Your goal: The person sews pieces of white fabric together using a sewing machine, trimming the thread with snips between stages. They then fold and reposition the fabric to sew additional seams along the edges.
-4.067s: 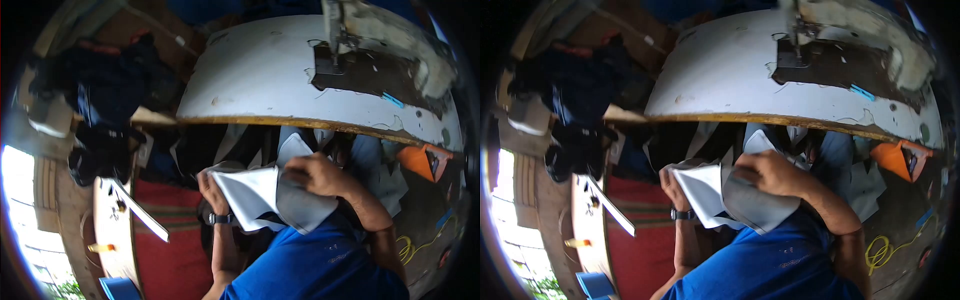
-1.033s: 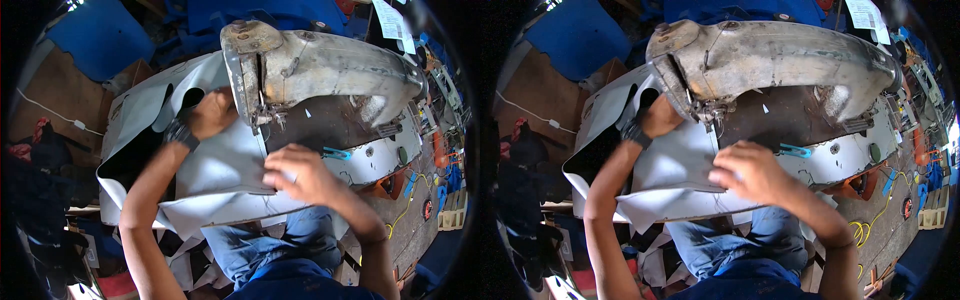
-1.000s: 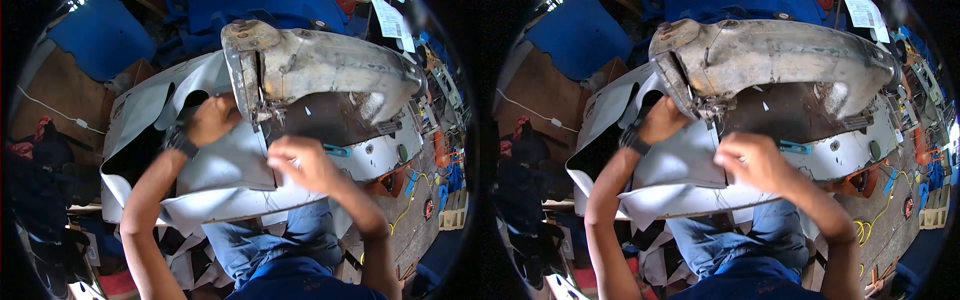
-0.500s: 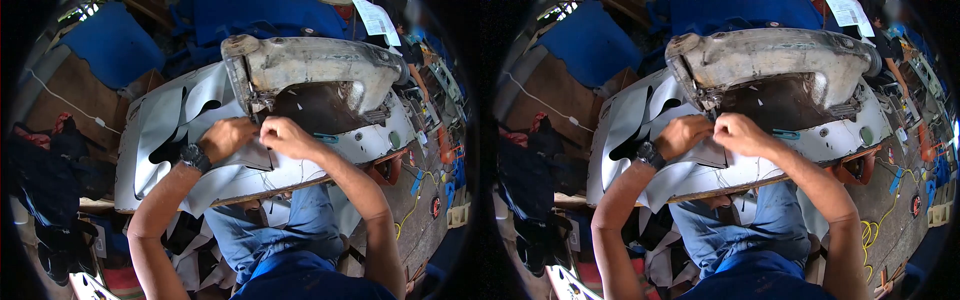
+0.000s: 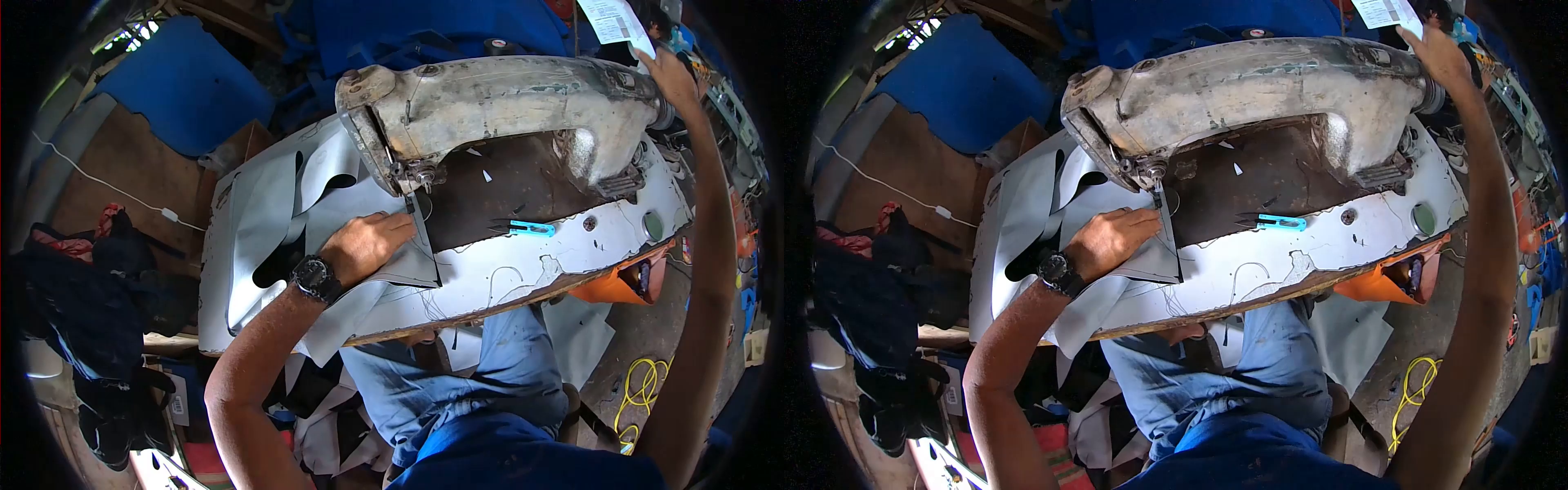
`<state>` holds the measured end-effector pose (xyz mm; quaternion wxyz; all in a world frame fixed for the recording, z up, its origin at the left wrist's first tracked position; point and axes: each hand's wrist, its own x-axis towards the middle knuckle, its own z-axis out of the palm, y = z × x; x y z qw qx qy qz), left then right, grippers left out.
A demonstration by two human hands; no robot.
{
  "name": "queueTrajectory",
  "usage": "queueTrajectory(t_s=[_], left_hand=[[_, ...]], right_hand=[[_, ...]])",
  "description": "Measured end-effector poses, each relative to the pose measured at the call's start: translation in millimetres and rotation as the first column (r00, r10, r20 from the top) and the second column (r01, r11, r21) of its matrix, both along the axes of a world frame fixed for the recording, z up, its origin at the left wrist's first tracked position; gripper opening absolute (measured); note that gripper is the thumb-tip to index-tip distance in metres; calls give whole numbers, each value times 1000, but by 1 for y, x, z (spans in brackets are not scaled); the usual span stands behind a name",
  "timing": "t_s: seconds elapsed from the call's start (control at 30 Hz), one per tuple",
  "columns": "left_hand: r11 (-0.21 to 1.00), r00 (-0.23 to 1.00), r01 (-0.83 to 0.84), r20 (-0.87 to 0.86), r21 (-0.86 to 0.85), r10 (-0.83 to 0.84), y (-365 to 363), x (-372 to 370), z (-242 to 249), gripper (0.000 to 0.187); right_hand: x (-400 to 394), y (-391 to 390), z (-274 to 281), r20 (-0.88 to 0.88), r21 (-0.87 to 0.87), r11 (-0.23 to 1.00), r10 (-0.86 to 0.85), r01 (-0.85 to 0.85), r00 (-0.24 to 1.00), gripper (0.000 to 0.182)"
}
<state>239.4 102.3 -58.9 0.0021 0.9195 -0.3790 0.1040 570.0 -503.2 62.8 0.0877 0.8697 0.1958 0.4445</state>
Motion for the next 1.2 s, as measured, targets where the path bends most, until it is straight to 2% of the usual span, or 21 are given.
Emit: queueTrajectory(t_s=[0.07,0.1,0.17,0.2,0.3,0.33,0.37,0.43,0.47,0.5,0.53,0.57,0.63,0.67,0.73,0.8,0.83,0.93,1.07,1.13,1.2], left_hand=[[1000,1000,1,1,10,-1,-1,0,3,34],[1000,1000,8,11,29,-9,-2,0,5,35],[997,999,30,25,65,-32,-4,0,8,35],[996,999,28,21,80,-30,-5,0,9,34],[993,999,33,29,112,-36,-8,1,13,30],[993,998,35,39,116,-40,-8,1,14,28],[992,998,34,51,118,-41,-8,1,14,27],[992,992,78,95,100,-88,-1,6,9,26],[991,988,100,112,91,-110,3,7,7,25],[989,997,-11,80,149,-1,8,6,4,25],[995,994,-97,40,-15,97,-1,-2,20,23],[967,982,-189,-16,-172,189,-14,-15,47,20],[947,937,-155,262,-280,231,-31,-46,79,18],[925,912,-264,242,-274,332,-44,-74,89,18],[846,907,-333,102,-417,408,-62,-129,58,10],[804,910,-385,-39,-453,414,-73,-147,21,9],[808,908,-408,-93,-426,409,-75,-149,11,13],[762,894,-388,-14,-519,447,-68,-131,-15,11],[763,870,-445,-24,-469,492,-69,-116,-15,11],[814,884,-424,14,-397,467,-69,-109,-9,13],[848,900,-379,63,-370,431,-68,-101,-8,17]], right_hand=[[-7,12,6,-422,336,939,223,-76,879,52],[-11,18,9,-546,501,865,325,-10,772,55],[-26,22,9,-633,591,802,397,84,664,57],[-14,15,-4,-533,673,740,487,-3,691,57],[-24,12,-30,-291,739,667,441,-93,849,55],[-14,-2,-48,-187,698,701,374,-145,908,52],[-48,20,-59,7,711,656,352,-253,936,52],[-79,22,-87,47,808,542,329,-230,943,49],[-90,24,-103,-10,872,463,342,-160,940,48],[-102,26,-120,-70,921,382,358,-78,931,47],[-112,25,-130,-128,954,301,378,9,917,46],[-122,23,-132,-121,905,425,335,-35,935,44],[-144,17,-132,-91,762,641,256,-99,962,42],[-167,31,-125,-41,780,612,259,-131,965,34],[-226,88,-109,-30,859,468,448,-206,894,22],[-274,159,-105,-78,846,396,754,-357,652,12],[-292,192,-95,-170,737,448,848,-506,502,11],[-302,276,-123,-259,680,296,953,-670,158,14],[-288,322,-151,-399,685,338,915,-645,57,23],[-285,329,-153,-493,673,400,869,-622,26,31],[-282,328,-154,-500,698,387,866,-602,-22,28]])
